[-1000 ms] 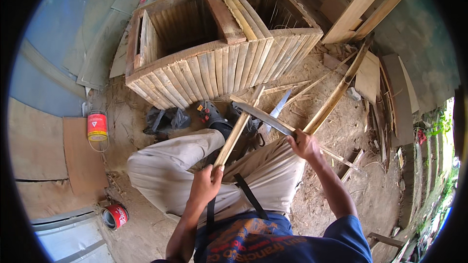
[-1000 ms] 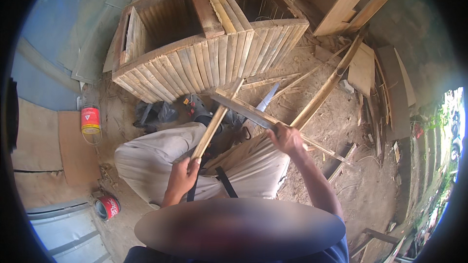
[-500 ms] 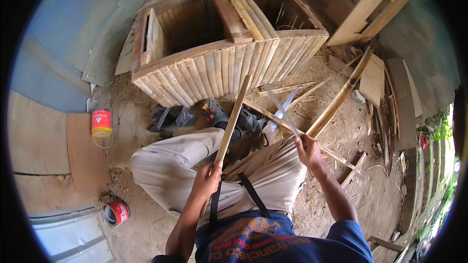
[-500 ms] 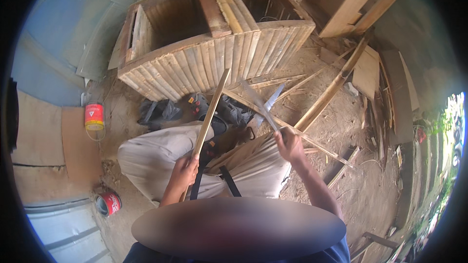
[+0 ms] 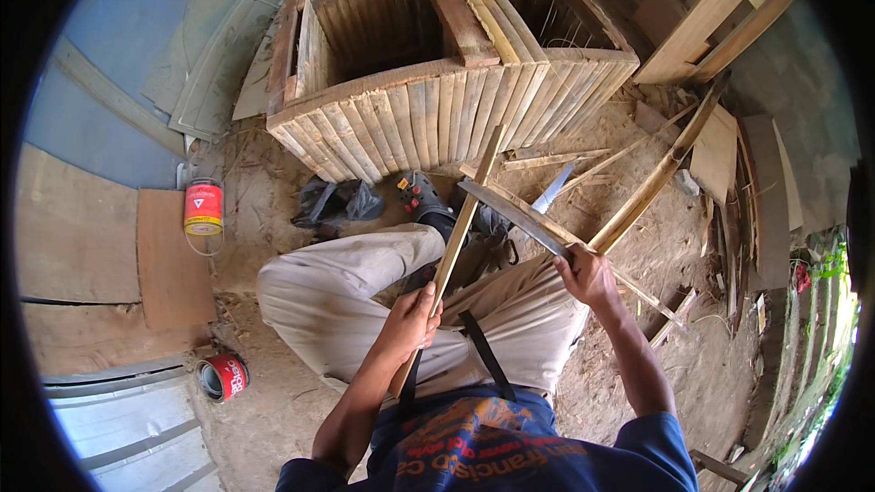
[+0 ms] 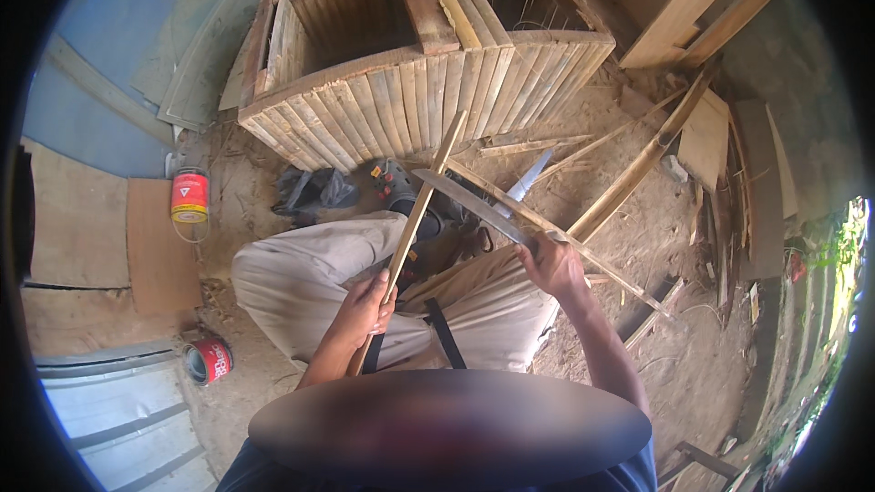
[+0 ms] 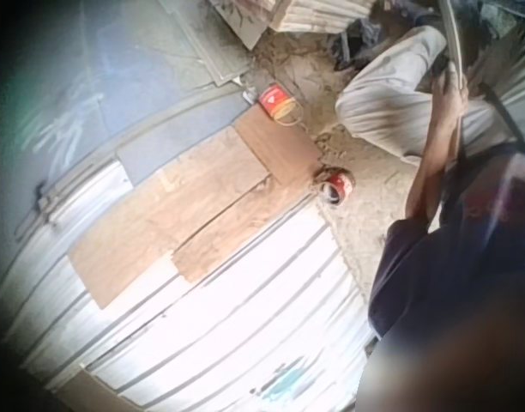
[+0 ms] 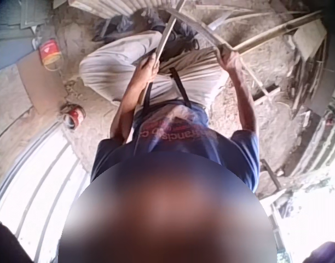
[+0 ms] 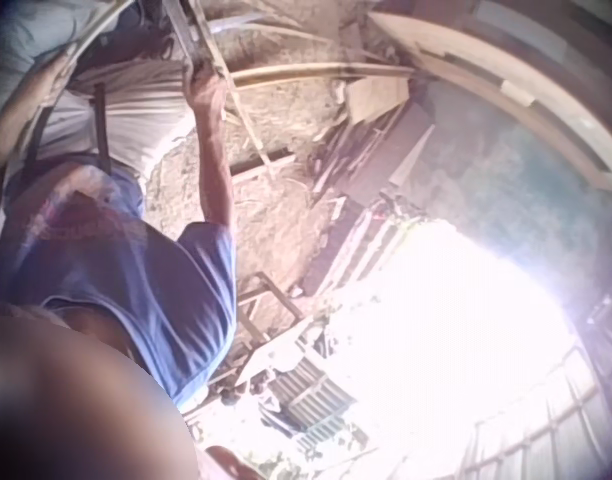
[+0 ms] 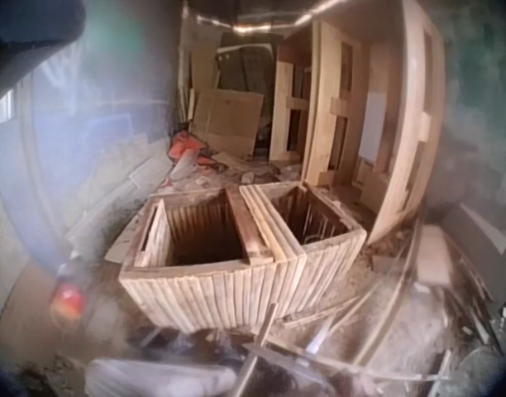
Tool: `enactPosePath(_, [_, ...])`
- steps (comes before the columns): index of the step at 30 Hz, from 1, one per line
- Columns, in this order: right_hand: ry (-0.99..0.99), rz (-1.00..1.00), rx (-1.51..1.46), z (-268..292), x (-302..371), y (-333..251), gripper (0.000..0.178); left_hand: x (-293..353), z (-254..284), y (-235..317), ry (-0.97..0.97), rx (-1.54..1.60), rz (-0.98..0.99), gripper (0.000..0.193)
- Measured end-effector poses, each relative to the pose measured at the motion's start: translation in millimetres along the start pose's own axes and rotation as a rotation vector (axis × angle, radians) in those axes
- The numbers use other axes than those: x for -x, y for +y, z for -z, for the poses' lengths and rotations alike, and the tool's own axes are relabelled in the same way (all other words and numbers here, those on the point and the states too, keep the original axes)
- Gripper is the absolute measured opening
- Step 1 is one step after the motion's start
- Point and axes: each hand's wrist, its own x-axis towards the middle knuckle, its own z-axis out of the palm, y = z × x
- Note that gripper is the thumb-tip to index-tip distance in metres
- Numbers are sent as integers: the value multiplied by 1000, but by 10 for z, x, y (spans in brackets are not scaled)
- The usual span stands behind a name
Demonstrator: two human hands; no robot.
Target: The person cuts a wooden stick with a hand saw, then uses a knife to shave and smooth the stick. The person places the stick into a wooden structure and taps it into place with a hammer.
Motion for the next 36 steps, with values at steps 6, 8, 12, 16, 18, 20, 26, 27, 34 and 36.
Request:
enactPosePath(6, [0,421,-134,-60,-9,-89,38,51,43,69,37,-53,-56,44])
enactPosePath(8, [-113,34,-187,-36,-180,21,35,105,72,57,30,-108,-32,44])
enactPosePath(12, [-93,-107,-135,-16,-233,201,39,141,114,23,47,-191,14,45])
enactPosePath(16, [4,157,-85,-37,-188,275,47,139,173,8,52,-251,-28,46])
enactPosePath(18, [-156,-540,-393,-7,-306,373,51,162,177,-35,42,-228,-30,46])
enactPosePath(20, [95,-564,-193,63,-442,517,56,210,188,-71,70,-252,-58,46])
enactPosePath(26, [-116,-279,-289,-210,-11,395,62,44,221,-49,-8,-192,-223,30])
enactPosePath(27, [-96,-122,-304,-279,122,293,59,-6,195,-59,-33,-158,-275,25])
enactPosePath(34, [-244,242,-229,-317,430,-436,48,-133,233,12,-144,62,-80,9])
enactPosePath(36, [-209,313,-202,-252,304,-475,47,-96,217,25,-164,59,-106,7])
